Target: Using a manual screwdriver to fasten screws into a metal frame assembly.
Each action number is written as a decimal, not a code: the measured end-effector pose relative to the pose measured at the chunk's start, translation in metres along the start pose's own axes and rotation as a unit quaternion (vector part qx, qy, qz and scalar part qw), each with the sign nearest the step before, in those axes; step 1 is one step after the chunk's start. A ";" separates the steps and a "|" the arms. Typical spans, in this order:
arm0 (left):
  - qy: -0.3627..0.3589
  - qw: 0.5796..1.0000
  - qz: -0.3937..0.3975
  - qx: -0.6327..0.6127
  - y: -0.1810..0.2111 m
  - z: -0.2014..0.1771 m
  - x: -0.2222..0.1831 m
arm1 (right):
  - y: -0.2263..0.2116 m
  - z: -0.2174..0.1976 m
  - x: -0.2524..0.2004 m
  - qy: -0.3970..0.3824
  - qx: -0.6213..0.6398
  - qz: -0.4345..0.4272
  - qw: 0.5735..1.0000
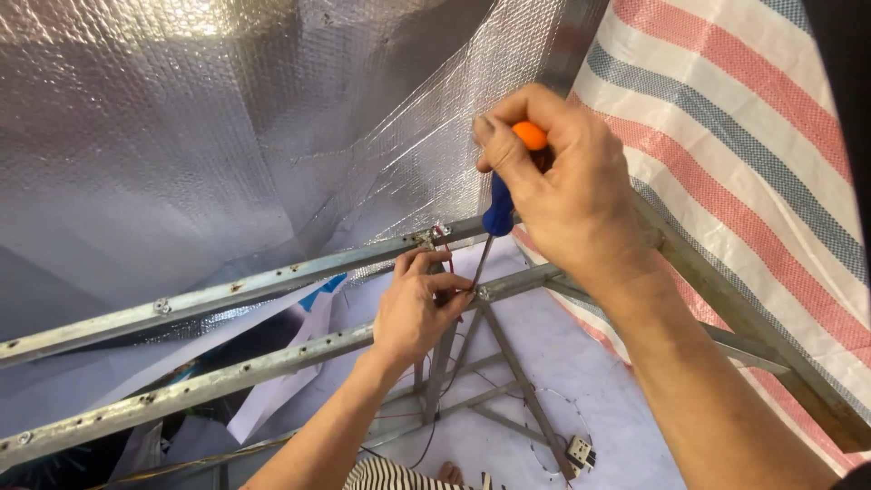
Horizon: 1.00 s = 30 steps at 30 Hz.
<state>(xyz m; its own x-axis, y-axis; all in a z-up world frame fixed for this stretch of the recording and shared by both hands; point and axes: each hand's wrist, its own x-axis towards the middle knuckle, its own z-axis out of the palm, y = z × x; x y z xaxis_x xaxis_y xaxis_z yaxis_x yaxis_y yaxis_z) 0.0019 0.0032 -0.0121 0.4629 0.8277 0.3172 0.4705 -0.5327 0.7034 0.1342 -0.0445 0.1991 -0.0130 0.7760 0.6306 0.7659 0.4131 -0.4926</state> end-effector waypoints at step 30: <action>-0.039 0.996 -0.074 -0.042 0.002 -0.004 0.004 | 0.005 -0.010 0.029 -0.158 0.059 0.171 0.971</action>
<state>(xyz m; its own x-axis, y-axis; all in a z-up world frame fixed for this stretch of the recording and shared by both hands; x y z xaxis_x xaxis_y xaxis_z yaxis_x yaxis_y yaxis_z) 0.0012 0.0059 -0.0069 0.4514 0.8780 0.1593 0.4739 -0.3871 0.7910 0.1443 -0.0240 0.2210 0.0180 0.9772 0.2115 0.6811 0.1429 -0.7182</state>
